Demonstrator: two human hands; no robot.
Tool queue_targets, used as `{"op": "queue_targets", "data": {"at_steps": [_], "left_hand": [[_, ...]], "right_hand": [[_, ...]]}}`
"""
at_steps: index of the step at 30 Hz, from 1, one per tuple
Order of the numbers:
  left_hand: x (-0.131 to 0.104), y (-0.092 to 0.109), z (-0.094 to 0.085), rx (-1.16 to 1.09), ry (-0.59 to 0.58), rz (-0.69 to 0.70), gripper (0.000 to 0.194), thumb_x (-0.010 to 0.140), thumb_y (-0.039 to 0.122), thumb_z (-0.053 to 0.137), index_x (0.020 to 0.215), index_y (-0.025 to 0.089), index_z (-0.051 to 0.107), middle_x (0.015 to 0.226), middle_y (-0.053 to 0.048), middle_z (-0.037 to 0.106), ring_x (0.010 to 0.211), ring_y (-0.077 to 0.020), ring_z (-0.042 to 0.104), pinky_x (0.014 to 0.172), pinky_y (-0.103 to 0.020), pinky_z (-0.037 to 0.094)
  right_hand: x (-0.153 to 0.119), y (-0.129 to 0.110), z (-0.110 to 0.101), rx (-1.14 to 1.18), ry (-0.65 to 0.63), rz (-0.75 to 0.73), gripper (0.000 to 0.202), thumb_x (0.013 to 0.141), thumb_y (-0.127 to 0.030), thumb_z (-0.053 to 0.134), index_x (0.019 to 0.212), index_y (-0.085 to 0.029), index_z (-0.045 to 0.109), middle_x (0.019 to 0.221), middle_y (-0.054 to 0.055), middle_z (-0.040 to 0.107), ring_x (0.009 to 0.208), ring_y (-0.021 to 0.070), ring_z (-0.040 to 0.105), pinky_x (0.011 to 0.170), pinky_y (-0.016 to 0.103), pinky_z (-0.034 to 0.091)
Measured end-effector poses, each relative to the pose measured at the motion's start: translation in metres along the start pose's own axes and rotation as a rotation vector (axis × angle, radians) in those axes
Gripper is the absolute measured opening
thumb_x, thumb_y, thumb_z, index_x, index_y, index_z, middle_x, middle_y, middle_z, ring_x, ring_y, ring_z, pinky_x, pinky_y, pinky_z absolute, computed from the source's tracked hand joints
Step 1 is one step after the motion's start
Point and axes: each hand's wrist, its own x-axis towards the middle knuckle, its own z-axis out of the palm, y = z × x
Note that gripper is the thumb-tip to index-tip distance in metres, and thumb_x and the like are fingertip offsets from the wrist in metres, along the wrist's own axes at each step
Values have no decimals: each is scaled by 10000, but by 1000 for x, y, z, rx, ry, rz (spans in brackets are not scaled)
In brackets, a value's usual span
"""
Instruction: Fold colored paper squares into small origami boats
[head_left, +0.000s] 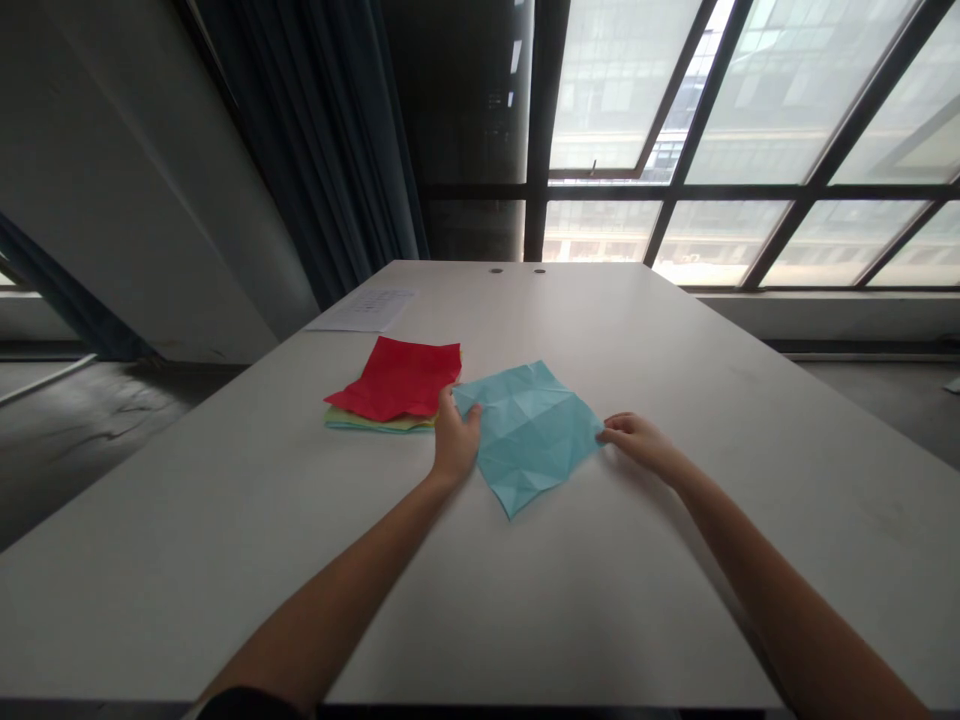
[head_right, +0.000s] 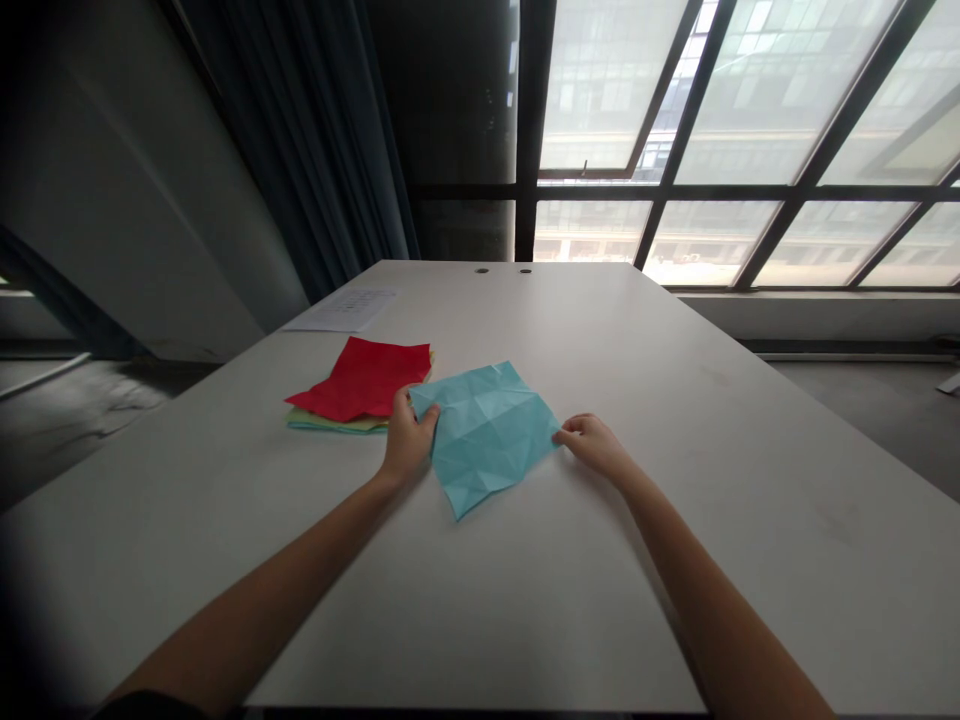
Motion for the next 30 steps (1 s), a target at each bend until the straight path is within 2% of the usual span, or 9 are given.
{"op": "queue_targets", "data": {"at_steps": [4,8,11,13,17,22,25,28,30], "left_hand": [[-3,-1,0,225,18,174,482,759,191,515,1207,196,338,1105,-108,517,1049,-235,497,886,-367,376],[-13,3,3,537,-103,338,604,761,153,501,1313,187,260,1197,-148,474,1108,-277,451,899,-410,354],[-21,14,6,793,-127,504,457,783,132,468,1222,251,431,1302,-122,394,1180,-305,358,972,-506,211],[-26,22,9,857,-238,563,316,825,172,415,1107,248,536,1277,-109,435,1151,-296,387,961,-511,212],[-38,27,17,822,-534,508,401,863,393,331,1120,161,533,1129,-155,556,1027,-284,498,895,-477,313],[-49,19,21,846,-668,452,713,767,630,322,1299,156,360,1342,-193,358,1243,-348,288,982,-556,160],[-49,16,21,891,-780,465,828,688,699,370,1347,210,264,1411,-159,241,1291,-364,160,989,-588,91],[-45,14,19,971,-888,496,790,699,642,412,1366,285,186,1453,-112,118,1304,-386,57,972,-621,50],[-42,13,16,1004,-965,529,794,708,600,428,1376,297,123,1463,-96,57,1305,-388,11,966,-630,39]], "right_hand": [[-1,8,-10,-146,-164,72,238,676,-314,471,534,-164,590,493,-1,502,526,140,481,507,249,336],[-5,11,-10,-403,-98,22,161,639,-280,516,576,-169,614,723,74,575,719,198,532,627,283,374],[-11,8,-8,-494,-46,2,218,632,-282,558,811,-184,634,892,108,555,828,237,522,691,319,388],[-15,1,-5,-547,8,-72,402,616,-218,577,1019,-217,576,1005,113,528,888,255,502,712,333,393],[-24,-19,8,-732,148,-289,663,629,-47,527,1237,-289,421,1233,107,439,1000,290,449,753,380,391],[-35,-49,29,-748,326,-388,564,745,-31,414,1274,-227,396,1299,111,416,1081,306,405,853,458,363],[-43,-68,43,-570,244,-508,461,795,-86,390,1237,-209,441,1254,114,460,1094,275,416,880,438,378],[-52,-83,60,-314,14,-737,451,831,-158,378,1281,-192,381,1272,94,446,1163,212,390,962,389,352],[-55,-84,69,-235,-99,-750,467,853,-213,364,1316,-168,322,1348,87,371,1233,185,326,1018,365,295]]}}
